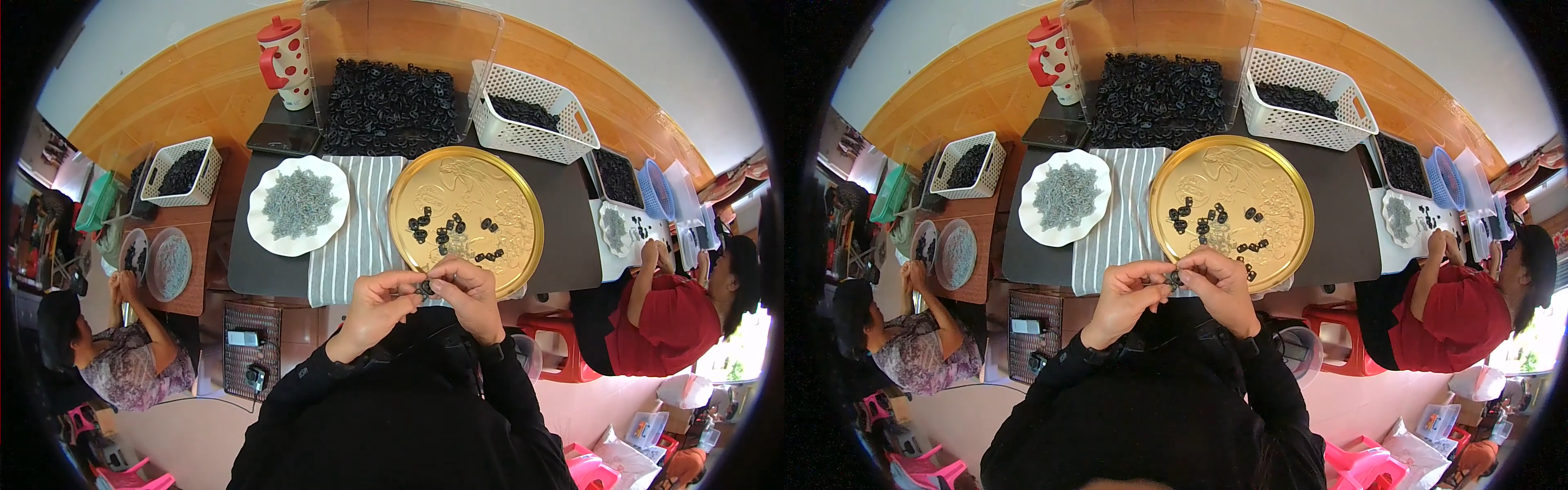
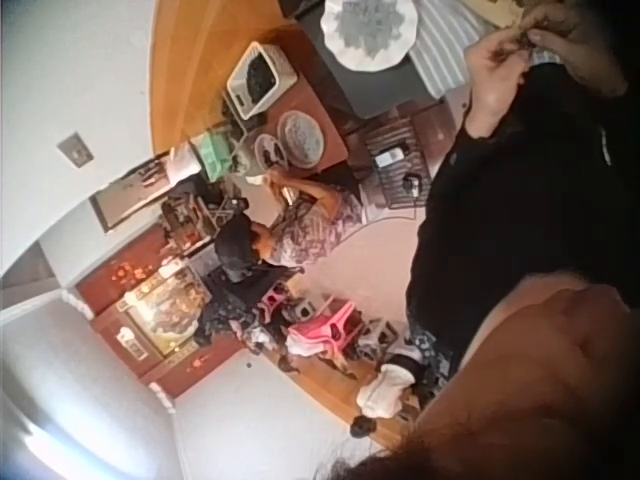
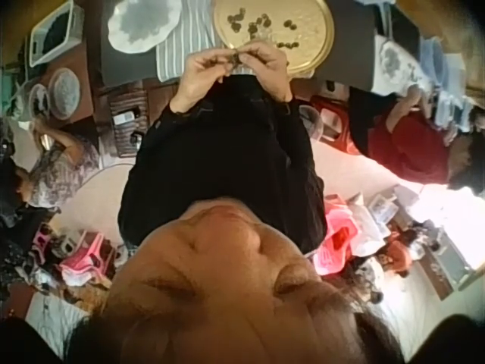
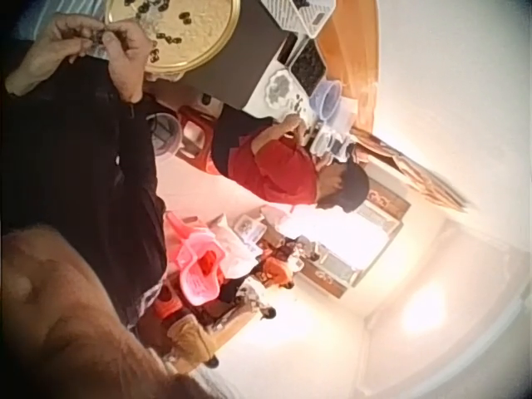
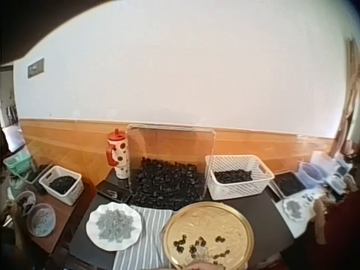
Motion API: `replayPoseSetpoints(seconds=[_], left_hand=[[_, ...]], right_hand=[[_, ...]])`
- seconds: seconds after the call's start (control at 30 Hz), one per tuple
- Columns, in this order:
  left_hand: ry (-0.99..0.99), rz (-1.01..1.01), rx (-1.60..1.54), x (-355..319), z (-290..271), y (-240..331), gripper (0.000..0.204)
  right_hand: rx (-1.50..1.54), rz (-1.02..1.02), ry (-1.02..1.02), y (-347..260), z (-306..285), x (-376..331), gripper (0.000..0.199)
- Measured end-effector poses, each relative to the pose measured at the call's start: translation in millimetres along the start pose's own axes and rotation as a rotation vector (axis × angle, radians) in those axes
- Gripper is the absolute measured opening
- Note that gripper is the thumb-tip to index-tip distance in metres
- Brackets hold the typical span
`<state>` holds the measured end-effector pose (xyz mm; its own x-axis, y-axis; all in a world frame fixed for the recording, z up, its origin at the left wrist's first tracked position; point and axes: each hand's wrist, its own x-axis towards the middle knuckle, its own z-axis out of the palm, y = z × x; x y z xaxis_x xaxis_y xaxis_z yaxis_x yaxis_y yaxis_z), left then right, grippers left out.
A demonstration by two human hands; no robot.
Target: The person assembles cord locks by taking plastic toggle bodies and springs from the trays and fitting them together by hand.
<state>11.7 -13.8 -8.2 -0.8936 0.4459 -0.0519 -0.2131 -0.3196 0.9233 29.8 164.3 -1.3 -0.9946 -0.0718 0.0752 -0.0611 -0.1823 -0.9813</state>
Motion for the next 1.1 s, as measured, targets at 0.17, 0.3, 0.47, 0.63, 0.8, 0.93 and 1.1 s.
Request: replayPoseSetpoints(seconds=[0.17, 0.3, 0.47, 0.63, 0.8, 0.93, 1.1], left_hand=[[-0.002, -0.010, -0.050, -0.8, 1.5, -3.5, 0.030], [-0.005, -0.016, -0.028, -0.9, 1.8, -4.2, 0.030], [-0.005, -0.016, -0.046, -0.5, 2.0, -4.1, 0.030], [0.008, 0.004, -0.082, 1.0, 2.6, -6.6, 0.030], [0.027, 0.043, -0.114, 1.4, 3.3, -12.8, 0.030], [0.062, 0.077, -0.103, -0.3, 8.1, -15.7, 0.030], [0.042, 0.120, -0.112, 0.6, 5.3, -17.4, 0.030]], right_hand=[[-0.022, -0.003, 0.010, -0.5, 0.4, -0.9, 0.007], [-0.032, 0.005, 0.027, 3.2, 0.4, -2.3, 0.005], [-0.035, -0.032, 0.043, 4.5, 1.3, -2.3, 0.005], [-0.118, -0.087, 0.032, 5.4, 1.1, -2.7, 0.006], [-0.064, -0.016, 0.076, 4.1, 5.7, -7.0, 0.007], [-0.115, -0.088, 0.058, 4.4, 3.3, -8.5, 0.011], [-0.101, -0.148, 0.028, 11.0, 1.1, -9.3, 0.022]])
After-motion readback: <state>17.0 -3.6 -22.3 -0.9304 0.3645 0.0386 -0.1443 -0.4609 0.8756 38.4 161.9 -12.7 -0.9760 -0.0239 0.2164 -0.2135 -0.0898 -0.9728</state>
